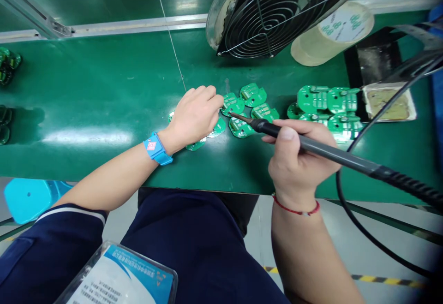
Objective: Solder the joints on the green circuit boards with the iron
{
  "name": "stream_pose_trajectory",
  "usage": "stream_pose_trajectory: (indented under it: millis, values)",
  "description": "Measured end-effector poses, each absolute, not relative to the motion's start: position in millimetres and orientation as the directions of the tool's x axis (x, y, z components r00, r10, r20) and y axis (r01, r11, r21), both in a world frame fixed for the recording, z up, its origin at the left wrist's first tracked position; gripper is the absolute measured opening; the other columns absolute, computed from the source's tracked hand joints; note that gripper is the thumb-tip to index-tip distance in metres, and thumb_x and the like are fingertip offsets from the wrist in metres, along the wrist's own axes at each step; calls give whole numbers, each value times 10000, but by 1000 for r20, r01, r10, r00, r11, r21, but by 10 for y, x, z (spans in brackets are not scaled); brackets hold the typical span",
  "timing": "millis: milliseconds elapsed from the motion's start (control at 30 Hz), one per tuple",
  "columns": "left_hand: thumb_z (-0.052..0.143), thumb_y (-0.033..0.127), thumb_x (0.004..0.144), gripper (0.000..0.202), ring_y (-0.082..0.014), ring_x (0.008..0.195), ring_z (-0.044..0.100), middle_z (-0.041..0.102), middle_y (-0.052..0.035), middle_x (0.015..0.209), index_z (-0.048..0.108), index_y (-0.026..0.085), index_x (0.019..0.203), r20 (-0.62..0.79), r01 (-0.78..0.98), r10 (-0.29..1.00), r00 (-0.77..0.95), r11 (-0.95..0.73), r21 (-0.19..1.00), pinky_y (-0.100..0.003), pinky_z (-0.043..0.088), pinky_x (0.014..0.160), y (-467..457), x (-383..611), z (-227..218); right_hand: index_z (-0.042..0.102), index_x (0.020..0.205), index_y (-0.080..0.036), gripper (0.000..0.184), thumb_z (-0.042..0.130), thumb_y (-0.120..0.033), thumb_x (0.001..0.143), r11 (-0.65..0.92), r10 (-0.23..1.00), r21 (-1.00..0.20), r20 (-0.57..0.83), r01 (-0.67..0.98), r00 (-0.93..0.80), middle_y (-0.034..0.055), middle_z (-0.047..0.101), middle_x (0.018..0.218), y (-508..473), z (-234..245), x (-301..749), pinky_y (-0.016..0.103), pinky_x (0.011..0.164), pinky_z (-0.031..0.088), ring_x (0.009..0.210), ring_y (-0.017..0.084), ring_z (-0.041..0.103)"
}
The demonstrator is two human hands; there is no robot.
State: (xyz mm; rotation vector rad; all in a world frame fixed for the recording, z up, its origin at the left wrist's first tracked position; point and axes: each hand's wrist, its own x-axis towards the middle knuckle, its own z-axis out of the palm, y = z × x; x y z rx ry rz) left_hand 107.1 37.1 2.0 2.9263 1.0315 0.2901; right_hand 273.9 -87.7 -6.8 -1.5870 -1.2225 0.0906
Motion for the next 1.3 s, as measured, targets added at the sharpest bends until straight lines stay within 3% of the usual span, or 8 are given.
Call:
stream_pose_trajectory:
  millis: [233,433,633,767,900,1033,1167,1300]
  values:
    - [419,193,983,235,-247,910,595,643,-89,955,646,151,939,122,605,605,787,-795,37,-356,416,750,352,1123,22,715,953,-233,141,607,-312,910,143,727,-771,507,620,463,-18,682,725,-869,-67,2731,284,551,502,585,132,669]
    - [374,188,1003,288,-239,906,587,645,-90,957,654,155,948,103,574,571,814,-819,4,-349,401,738,338,1155,31,714,948,-239,190,588,-376,913,107,725,-755,504,647,469,-11,684,737,-887,-73,2727,296,552,500,575,134,652]
    - [380,225,1003,319,-222,849,581,648,-67,878,681,199,903,213,594,587,781,-804,36,-348,396,716,399,1072,83,710,954,-242,218,571,-407,919,90,671,-781,505,618,542,11,703,837,-932,-41,2702,315,570,528,628,151,680]
    - [431,231,982,258,-175,787,580,645,-48,857,683,195,941,254,564,655,712,-749,348,-304,419,690,384,1014,142,698,1049,-275,218,581,-403,918,85,698,-778,492,622,520,16,715,927,-958,-52,2702,374,747,585,742,166,699]
    - [508,204,916,96,-118,682,533,595,3,758,595,181,884,115,367,680,724,-521,770,-245,434,643,239,1033,177,626,1242,-293,329,571,-386,931,87,794,-861,364,501,488,37,721,1095,-945,-68,2644,400,857,600,860,176,714]
    - [486,165,889,72,-92,620,479,510,34,714,477,198,826,4,233,661,751,-270,934,-213,404,571,108,1077,181,627,1242,-273,328,578,-360,929,73,836,-910,279,408,473,41,728,1125,-903,-27,2518,380,898,603,968,181,712]
    - [502,162,894,66,-93,635,482,533,26,737,505,186,832,68,213,621,780,-367,906,-216,415,597,116,1084,210,673,1137,-246,265,641,-301,880,108,805,-879,351,464,479,37,721,1158,-861,-10,2436,348,942,584,1076,180,681]
    - [494,183,927,117,-136,750,540,605,-26,820,578,163,848,199,299,536,821,-699,650,-266,440,703,247,1034,226,669,1132,-241,259,625,-282,880,82,766,-870,367,485,528,45,719,1151,-841,-44,2460,353,927,580,1071,186,675]
